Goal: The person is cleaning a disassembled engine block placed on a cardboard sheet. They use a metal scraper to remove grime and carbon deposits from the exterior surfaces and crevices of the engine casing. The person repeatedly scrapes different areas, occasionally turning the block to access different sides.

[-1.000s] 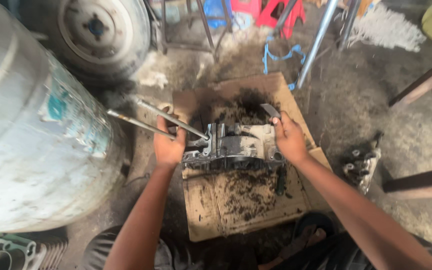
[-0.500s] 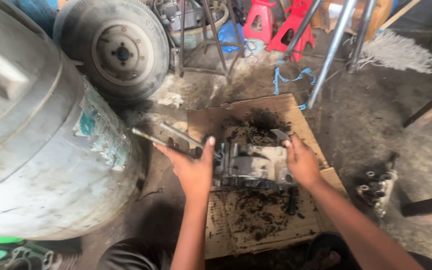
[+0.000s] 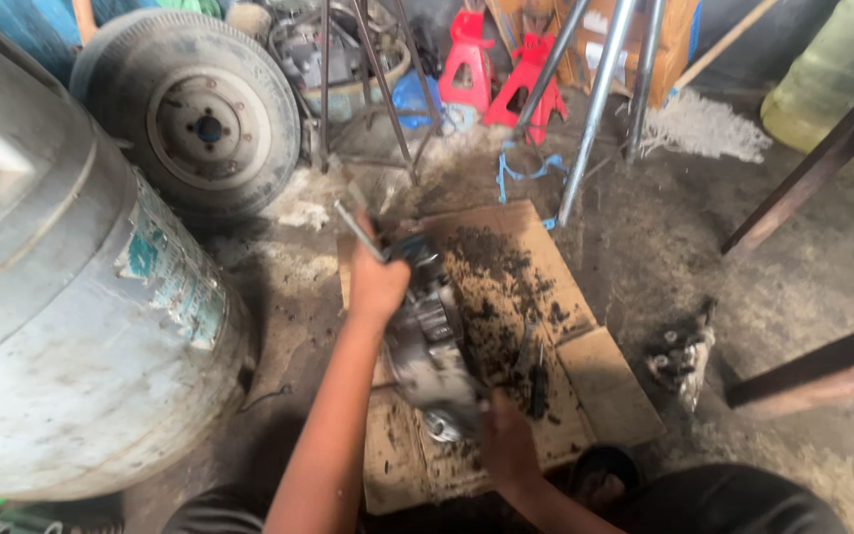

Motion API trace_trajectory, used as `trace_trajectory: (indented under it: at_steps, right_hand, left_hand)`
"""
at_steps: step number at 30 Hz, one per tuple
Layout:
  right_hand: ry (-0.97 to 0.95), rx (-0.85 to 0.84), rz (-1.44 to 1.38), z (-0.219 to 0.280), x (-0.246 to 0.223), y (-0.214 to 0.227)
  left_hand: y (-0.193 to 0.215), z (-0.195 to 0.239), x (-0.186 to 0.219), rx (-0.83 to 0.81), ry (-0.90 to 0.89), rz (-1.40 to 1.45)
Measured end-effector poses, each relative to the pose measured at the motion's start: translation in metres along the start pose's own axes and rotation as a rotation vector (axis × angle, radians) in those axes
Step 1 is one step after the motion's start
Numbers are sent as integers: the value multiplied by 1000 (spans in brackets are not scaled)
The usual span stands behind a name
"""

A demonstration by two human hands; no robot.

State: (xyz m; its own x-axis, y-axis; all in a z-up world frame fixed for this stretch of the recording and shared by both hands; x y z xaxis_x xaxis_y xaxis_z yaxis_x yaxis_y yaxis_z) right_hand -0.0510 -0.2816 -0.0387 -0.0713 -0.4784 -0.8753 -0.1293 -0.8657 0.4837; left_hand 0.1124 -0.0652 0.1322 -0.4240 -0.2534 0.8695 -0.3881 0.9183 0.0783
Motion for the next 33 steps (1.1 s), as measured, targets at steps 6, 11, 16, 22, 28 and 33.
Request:
trace_trajectory:
  at_steps: [6,11,16,22,28,33]
  right_hand:
    - [759,107,105,16,-62,5]
    - [809,511,-64,-17,-72,73]
    - [131,547,-651,-67,2,110]
    - [-135,434,-773,-92,30,89]
    - [15,354,-718,-93,13,73]
    - [344,322,-553,-68,-37,83]
  left_hand:
    - [-40,21,25,-312,268,167]
    - [-71,35,40,-426,51,205]
    - [-71,34,28,-448,146,152]
    - [-22,47,11,-419,470,-220]
    - [-37,48,23,-498,214,-264]
    - [-46,58,26,-424,-128,-519]
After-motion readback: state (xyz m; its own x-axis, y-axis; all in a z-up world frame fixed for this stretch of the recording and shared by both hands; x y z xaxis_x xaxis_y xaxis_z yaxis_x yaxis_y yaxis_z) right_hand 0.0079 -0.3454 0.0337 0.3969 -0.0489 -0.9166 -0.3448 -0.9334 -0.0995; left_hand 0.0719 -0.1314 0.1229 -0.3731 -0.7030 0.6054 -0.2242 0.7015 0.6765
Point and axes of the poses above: each hand's wrist, its own z-axis away from the middle knuckle, its own y-axis out of the back of the hand, x = y × z, the point moved 9 cm from there along -z, towards the middle knuckle, and after that the axes turned 8 degrees about x, right-handed, at the moved point
